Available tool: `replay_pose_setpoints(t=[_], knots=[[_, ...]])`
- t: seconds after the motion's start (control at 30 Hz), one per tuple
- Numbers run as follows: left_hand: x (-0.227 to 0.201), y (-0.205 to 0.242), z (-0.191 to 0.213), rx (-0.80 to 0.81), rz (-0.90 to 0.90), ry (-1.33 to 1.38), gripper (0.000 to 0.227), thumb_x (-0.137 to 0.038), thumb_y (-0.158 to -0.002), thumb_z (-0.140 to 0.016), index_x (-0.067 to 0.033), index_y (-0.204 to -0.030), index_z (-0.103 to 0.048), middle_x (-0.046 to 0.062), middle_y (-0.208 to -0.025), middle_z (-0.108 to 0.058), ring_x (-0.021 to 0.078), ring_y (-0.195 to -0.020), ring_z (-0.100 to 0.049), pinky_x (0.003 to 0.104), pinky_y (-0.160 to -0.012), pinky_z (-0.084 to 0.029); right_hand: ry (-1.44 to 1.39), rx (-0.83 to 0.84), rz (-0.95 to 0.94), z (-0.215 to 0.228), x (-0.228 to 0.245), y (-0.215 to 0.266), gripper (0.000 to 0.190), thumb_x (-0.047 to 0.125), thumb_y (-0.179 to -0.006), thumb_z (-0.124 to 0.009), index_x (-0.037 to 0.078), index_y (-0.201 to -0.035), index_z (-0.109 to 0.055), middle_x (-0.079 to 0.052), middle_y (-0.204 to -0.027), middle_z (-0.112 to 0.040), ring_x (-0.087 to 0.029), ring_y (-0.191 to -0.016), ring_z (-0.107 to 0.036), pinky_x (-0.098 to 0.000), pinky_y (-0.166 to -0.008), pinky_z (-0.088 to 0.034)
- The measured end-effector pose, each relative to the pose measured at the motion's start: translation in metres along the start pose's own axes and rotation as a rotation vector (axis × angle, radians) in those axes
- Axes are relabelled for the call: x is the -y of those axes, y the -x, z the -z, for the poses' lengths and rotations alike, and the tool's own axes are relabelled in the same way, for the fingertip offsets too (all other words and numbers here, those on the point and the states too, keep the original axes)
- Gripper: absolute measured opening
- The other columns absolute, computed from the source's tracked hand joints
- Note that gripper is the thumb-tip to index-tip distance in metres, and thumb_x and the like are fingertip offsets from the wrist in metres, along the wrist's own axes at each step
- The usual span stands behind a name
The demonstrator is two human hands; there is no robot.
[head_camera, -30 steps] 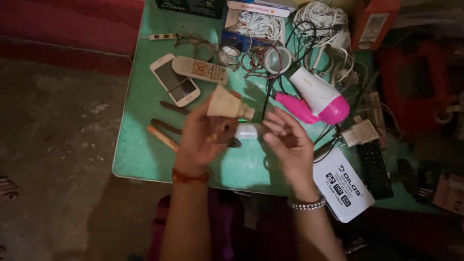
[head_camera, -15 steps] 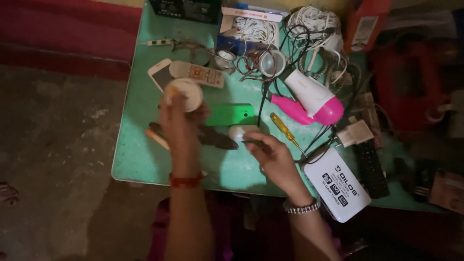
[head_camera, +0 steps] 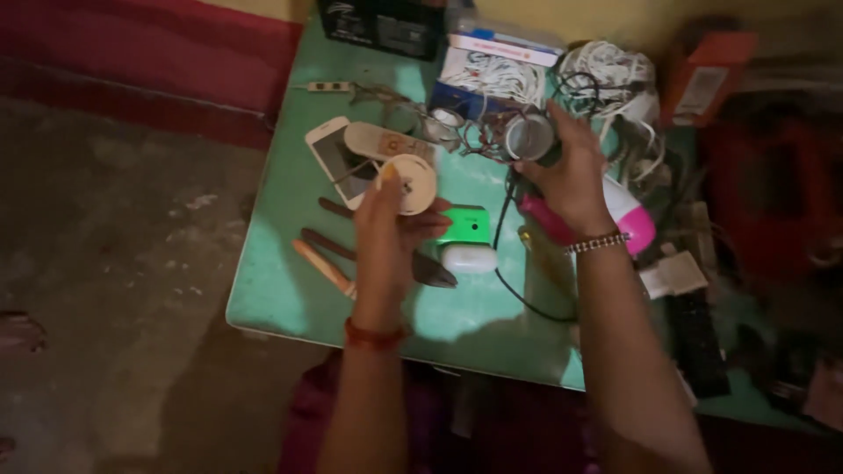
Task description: The user is attempting to repair a light bulb holder by tightening internal screws and checking connections.
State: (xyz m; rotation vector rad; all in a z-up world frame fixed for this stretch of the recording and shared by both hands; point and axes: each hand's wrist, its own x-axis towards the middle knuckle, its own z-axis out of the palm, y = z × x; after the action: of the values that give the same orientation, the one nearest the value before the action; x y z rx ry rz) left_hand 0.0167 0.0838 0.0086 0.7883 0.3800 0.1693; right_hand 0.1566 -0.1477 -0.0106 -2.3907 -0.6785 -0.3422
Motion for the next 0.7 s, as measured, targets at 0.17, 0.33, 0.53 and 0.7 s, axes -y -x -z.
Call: replay_pose_setpoints(t=[0.17,0.33,0.53,0.7], knots=[[-0.003,0.003,-0.003,0.019,0.012,-0.082,0.045,-0.043,-0.104,-0.049,-0.0028,-0.12,-0.063,0.015,-0.087,-0.074,0.0196,-0.069,-0.071,0.033,-0.065,-0.061,0.035,-0.018,-0.095,0.005,0.03,0.004,0.079,0.01,-0.069,-0.092,0.006,-0.14,-0.058,-0.018,-0.129,-0.063,-0.038,-0.124,-0.055,-0.0463,-0.107,-0.041],[-0.005,0.0,-0.003,-0.005,0.02,-0.057,0.042,-0.042,-0.104,-0.051,-0.0048,-0.122,-0.06,0.014,-0.091,-0.074,0.0196,-0.069,-0.071,0.034,-0.066,-0.061,0.043,-0.11,-0.08,0.006,0.051,0.05,0.051,0.002,-0.084,-0.082,0.005,-0.13,-0.06,-0.017,-0.124,-0.063,-0.037,-0.121,-0.057,-0.044,-0.106,-0.046],[0.001,0.005,-0.001,-0.003,0.019,-0.093,0.046,-0.045,-0.105,-0.047,-0.0043,-0.12,-0.063,0.015,-0.09,-0.075,0.0198,-0.067,-0.071,0.032,-0.063,-0.061,0.037,-0.173,-0.131,-0.009,0.057,0.067,0.058,-0.001,-0.086,-0.074,0.001,-0.14,-0.054,-0.023,-0.135,-0.056,-0.042,-0.129,-0.052,-0.047,-0.111,-0.042],[-0.006,0.006,-0.01,-0.032,0.012,-0.158,0.043,-0.044,-0.104,-0.046,-0.0072,-0.122,-0.061,0.012,-0.092,-0.074,0.018,-0.068,-0.071,0.032,-0.059,-0.059,0.28,-0.158,-0.142,-0.007,0.056,0.037,0.065,0.01,-0.084,-0.083,0.015,-0.144,-0.057,-0.027,-0.15,-0.046,-0.046,-0.14,-0.034,-0.0606,-0.11,-0.027]])
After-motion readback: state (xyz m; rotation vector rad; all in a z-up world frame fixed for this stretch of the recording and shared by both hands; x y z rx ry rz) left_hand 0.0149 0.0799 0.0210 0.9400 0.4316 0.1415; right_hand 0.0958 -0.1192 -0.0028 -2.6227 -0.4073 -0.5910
